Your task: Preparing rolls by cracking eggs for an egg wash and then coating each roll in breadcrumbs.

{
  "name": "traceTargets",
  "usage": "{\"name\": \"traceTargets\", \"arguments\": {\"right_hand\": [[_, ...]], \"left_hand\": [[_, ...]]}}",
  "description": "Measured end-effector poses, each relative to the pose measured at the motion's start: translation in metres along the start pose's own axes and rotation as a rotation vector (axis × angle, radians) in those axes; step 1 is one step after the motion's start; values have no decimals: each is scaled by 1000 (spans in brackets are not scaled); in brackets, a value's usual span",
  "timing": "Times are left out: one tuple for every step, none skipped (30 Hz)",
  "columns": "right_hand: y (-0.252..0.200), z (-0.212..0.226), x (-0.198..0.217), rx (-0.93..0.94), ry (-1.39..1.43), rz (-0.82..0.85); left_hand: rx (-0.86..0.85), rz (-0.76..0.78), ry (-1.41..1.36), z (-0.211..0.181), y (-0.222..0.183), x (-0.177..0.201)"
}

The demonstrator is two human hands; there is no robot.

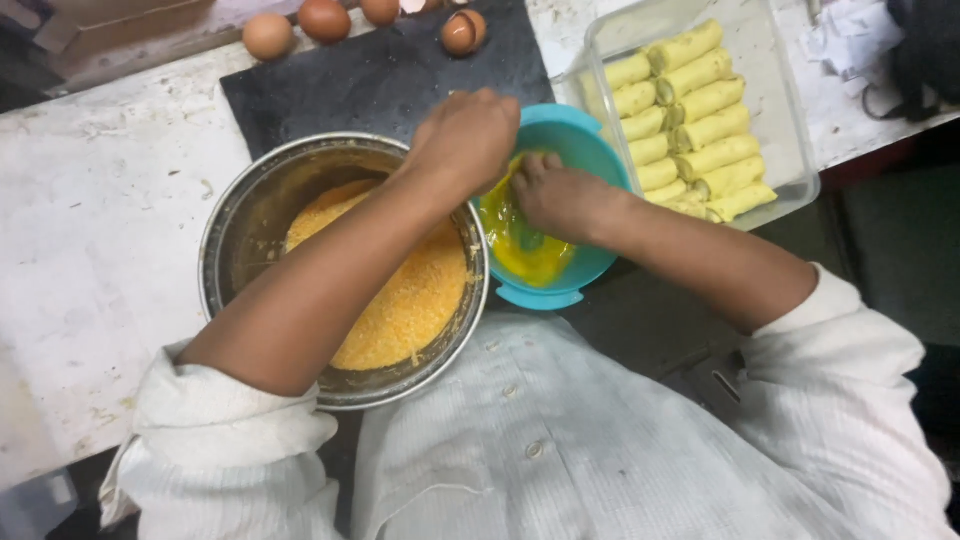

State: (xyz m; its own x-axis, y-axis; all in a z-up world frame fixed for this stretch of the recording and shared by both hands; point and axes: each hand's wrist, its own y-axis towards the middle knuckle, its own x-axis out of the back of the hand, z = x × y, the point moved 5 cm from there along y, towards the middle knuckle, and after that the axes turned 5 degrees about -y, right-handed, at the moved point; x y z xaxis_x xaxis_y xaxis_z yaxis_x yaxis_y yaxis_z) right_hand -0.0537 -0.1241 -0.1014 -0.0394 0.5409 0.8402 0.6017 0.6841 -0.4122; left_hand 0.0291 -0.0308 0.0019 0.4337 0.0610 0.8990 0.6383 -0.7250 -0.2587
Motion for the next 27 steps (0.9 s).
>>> {"name": "traceTargets", "arguments": {"right_hand": [[-9, 1, 23, -9, -10, 9], [-16, 11, 41, 101, 350, 148], [-24, 23, 61, 208, 711, 281], [-16, 26, 36, 191, 733, 289], [-7, 22, 10, 72, 377, 230], [4, 8, -11, -37, -5, 164], [-4, 2, 16, -45, -12, 170], [-9, 7, 37, 48, 433, 357], [-15, 15, 63, 147, 882, 529], [-13, 21, 36, 146, 899, 531], [-9, 16, 9, -21, 614, 431], [-1, 2, -12, -173, 304, 310], [-6, -5, 24, -168, 296, 305], [-11, -1, 54, -90, 605, 447], [-18, 4, 87, -2, 916, 583], [-16, 11, 60, -5, 931, 589], [-13, 16, 34, 35, 632, 533], [-2, 9, 13, 89, 299, 456], [-2, 1, 20, 100, 280, 450], [-4, 6, 28, 99, 552, 441], [-7, 11, 35, 95, 825, 427], [-9, 17, 27, 89, 833, 434], [-14, 25, 16, 189, 557, 527], [-13, 21, 6, 292, 245, 597], [-10, 7, 25, 297, 222, 591], [-11, 1, 40, 67, 537, 608], [-15, -5, 53, -172, 846, 616]], "left_hand": [[-12, -10, -2, 1, 2, 1], [-44, -51, -77, 3, 3, 4], [-77, -91, -152, 5, 4, 6], [-98, -73, -156, 2, 2, 0], [-57, -28, -70, 3, 0, -8], [-5, -9, 19, 8, 2, -8], [-14, -17, 19, 4, 3, -6], [-4, 3, 30, 3, 1, -5], [6, 22, 41, 4, 0, -5], [-1, 38, 39, 1, -2, -5], [3, 46, 31, 0, -3, -4], [22, 32, 24, 2, -2, 4], [30, 25, 24, 0, -3, 7], [29, 36, 18, -2, -6, 7], [28, 47, 13, -4, -7, 8], [19, 60, 10, -7, -8, 5], [10, 61, 19, -8, -8, 3], [29, 33, 30, -3, -6, 11], [47, 19, 26, -2, -5, 16], [37, 35, 15, -5, -8, 13], [26, 50, 4, -8, -11, 9], [17, 57, 0, -7, -8, 2], [-2, 41, 3, -7, -6, -4], [3, 1, 12, 0, -2, -2], [18, -17, 14, 3, 0, 7], [8, -5, 9, 0, -3, 5], [-2, 7, 3, -3, -5, 3]]}}
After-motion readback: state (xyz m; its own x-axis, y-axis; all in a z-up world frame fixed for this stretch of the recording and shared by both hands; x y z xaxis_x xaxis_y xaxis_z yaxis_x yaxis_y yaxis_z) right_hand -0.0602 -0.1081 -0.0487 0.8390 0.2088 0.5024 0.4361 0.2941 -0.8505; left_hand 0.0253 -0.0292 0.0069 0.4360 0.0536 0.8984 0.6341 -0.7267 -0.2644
